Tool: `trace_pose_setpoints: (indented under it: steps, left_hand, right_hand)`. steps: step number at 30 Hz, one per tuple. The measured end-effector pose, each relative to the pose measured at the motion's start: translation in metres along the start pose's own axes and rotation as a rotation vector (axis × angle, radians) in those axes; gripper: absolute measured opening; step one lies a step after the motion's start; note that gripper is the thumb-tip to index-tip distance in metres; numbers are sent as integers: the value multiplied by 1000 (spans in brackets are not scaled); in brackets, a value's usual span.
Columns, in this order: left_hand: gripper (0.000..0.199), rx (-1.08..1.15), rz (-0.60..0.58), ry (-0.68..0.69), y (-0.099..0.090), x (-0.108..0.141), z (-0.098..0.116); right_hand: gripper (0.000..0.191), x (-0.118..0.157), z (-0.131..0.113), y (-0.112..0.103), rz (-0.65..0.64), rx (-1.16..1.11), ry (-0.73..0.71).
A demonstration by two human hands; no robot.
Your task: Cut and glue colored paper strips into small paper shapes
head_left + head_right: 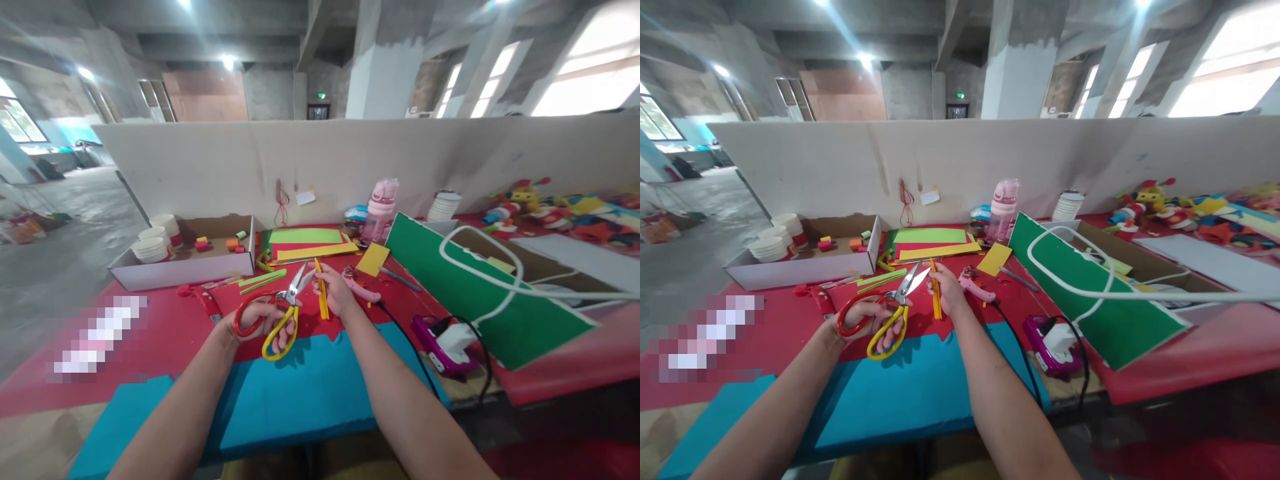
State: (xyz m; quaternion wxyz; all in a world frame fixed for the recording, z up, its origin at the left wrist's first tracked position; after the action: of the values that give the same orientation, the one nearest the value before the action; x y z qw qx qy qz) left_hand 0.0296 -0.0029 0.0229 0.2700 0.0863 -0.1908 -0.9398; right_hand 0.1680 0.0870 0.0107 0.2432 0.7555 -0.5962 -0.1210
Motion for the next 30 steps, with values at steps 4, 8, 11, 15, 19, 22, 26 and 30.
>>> trace_pose_setpoints:
  steps: [4, 8, 11, 15, 19, 22, 26, 30]
  left_hand:
    - [39, 23, 12, 40, -1, 0, 2]
    - [44, 51, 16, 31, -1, 0, 1]
    - [44, 45, 30, 25, 0, -1, 1]
    - [42, 16, 62, 26, -2, -1, 0]
    - [37, -31, 53, 14, -2, -1, -1]
    - [36, -58, 54, -17, -2, -1, -1]
    - [36, -94, 67, -49, -2, 0, -1]
    - [36, -108, 79, -52, -2, 0, -1]
  right_hand:
    - [28, -1, 0, -1, 9, 0, -8]
    - [30, -2, 2, -1, 9, 10, 2]
    - [31, -3, 2, -1, 13, 13, -13]
    - [30, -4, 3, -1, 2, -11, 4]
    - [30, -6, 5, -4, 26, -48, 24]
    - [30, -6, 5, -5, 21, -53, 19]
    - [30, -5, 3, -4, -6, -45, -4]
    - [32, -3, 0, -4, -2, -58, -22]
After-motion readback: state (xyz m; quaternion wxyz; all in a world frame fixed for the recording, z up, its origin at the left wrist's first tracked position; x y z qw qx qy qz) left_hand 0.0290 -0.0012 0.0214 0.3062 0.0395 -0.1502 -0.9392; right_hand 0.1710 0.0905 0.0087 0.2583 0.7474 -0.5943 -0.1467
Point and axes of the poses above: each hand's wrist, its own x-axis away from the middle knuckle, its own y-axis out of the palm, z = x × y, the point moved 7 cm from there along -x, towards the middle knuckle, and after that the axes turned 11 degrees about y, right-handed, at the moved point
